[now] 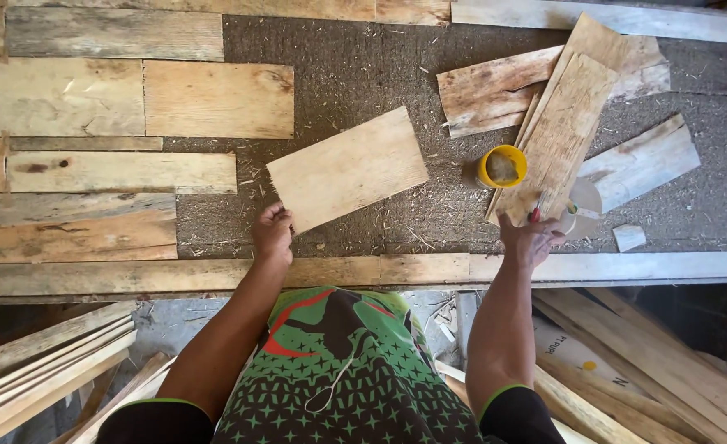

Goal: Fitting and trimming thin wooden slats onto a larger wooden panel on a workbench.

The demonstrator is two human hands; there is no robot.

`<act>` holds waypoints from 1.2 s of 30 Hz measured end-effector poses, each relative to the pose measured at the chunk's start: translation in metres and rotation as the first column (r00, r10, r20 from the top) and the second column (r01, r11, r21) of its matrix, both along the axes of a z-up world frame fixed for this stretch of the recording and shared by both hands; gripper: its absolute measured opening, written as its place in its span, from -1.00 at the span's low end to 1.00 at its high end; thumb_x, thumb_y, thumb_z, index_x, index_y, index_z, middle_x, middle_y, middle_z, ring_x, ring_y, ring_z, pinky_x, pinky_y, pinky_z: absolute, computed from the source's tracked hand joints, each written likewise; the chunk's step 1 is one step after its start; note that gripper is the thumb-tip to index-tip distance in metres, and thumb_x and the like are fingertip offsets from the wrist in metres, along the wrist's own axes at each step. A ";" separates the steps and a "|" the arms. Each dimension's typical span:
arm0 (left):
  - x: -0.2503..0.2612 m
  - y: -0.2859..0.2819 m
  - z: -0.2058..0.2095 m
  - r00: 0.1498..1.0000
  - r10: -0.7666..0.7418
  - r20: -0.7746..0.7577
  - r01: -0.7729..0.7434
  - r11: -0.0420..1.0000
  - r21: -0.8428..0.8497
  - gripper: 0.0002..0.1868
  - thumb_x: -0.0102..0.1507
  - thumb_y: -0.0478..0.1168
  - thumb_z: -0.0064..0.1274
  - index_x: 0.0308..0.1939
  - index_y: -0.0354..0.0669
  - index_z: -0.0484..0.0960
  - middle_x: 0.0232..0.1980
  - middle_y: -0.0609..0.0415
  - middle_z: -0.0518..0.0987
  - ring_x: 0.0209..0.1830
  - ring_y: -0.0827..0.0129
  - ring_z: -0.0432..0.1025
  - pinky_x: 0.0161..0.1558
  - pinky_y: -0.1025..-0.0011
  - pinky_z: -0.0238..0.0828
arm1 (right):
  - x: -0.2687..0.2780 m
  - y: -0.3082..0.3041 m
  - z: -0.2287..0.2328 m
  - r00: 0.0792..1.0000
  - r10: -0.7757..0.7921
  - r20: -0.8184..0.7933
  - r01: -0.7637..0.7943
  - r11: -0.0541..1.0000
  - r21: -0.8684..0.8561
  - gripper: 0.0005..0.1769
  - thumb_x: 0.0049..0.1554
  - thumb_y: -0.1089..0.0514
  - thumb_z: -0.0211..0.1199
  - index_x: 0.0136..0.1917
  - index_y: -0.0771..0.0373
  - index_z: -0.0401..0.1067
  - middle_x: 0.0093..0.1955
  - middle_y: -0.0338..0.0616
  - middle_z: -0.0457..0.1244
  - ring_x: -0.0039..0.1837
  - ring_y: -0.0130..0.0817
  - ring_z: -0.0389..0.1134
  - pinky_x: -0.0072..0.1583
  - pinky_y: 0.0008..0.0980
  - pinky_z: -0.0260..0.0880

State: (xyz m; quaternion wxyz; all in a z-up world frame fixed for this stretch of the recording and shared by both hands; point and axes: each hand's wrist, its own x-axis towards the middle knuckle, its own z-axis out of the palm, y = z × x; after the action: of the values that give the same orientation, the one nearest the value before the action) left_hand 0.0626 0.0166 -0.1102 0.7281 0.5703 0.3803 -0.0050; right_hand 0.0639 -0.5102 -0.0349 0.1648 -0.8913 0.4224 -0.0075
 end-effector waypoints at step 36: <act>0.140 -0.192 0.112 0.990 -0.107 -0.091 0.112 0.992 0.054 -0.72 0.22 -0.55 -0.01 -0.01 -0.28 0.55 -0.14 0.00 0.56 -0.31 0.43 0.45 -0.37 0.59 0.51 | -0.041 -0.012 0.019 0.997 -0.009 0.075 0.012 0.999 -0.032 -0.11 -0.10 -0.31 0.60 0.14 0.41 0.33 0.20 0.43 0.19 0.08 0.28 0.35 0.13 0.09 0.41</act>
State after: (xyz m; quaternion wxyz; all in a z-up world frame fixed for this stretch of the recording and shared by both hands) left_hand 0.2025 -0.1754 0.0014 0.6919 0.6109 0.3802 -0.0588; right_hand 0.0229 -0.5226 -0.0157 0.1661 -0.8907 0.4204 -0.0483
